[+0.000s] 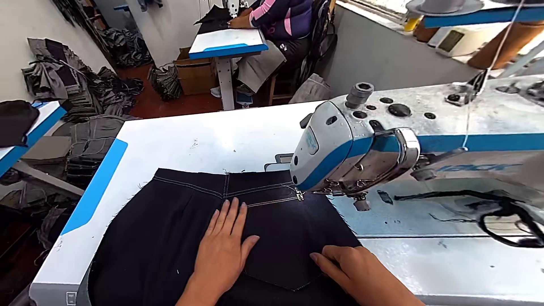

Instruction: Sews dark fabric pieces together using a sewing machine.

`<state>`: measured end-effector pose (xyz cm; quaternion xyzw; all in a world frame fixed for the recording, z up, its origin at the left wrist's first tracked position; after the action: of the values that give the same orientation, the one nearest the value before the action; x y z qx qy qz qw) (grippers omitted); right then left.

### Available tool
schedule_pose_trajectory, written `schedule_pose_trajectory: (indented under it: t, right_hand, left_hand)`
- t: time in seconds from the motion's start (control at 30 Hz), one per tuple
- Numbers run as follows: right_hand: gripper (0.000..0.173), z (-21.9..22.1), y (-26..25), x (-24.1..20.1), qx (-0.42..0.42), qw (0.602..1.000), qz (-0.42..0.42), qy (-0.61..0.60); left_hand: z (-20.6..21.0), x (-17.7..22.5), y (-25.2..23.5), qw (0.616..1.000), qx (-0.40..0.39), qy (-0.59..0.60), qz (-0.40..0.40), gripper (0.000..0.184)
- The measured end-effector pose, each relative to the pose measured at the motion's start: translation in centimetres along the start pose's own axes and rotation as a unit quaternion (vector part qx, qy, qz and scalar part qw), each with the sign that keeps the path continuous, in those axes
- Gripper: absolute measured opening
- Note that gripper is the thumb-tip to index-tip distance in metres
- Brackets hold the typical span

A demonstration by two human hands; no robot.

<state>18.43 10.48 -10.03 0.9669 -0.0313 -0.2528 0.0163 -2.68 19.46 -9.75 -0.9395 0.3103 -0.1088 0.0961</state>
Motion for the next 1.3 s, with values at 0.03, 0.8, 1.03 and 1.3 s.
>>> schedule_pose_trajectory:
  t: [0.03, 0.8, 1.03, 1.3]
  right_hand:
    - [0.048, 0.0, 0.0, 0.0, -0.009, 1.0, -0.001, -0.002]
    - [0.028, -1.0, 4.2, -2.8, 0.078, 0.906, -0.377, 0.177]
    - [0.03, -0.7, 3.8, -2.0, 0.049, 0.913, -0.379, 0.142]
    - [0.027, -1.0, 3.7, -2.1, 0.065, 0.904, -0.398, 0.14]
  left_hand:
    - [-0.1, -0.6, 0.2, 1.0, -0.002, -0.005, 0.003, 0.072]
    - [-0.8, -0.1, 0.8, 0.997, 0.015, -0.074, -0.028, 0.082]
    - [-1.0, -1.7, 1.8, 0.992, 0.001, -0.046, -0.118, 0.074]
    - [-1.6, 0.2, 0.7, 0.993, 0.0, -0.066, -0.097, 0.057]
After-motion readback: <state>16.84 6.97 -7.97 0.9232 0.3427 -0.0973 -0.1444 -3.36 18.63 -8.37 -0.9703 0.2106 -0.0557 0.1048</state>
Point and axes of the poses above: each hand's wrist, its own y-axis away from the middle knuckle, its own z-axis out of the palm, x = y × z, the point moved 8 cm from there along -y, towards the middle knuckle, and after that the axes turned 3 degrees about x, right-handed, at the moved point
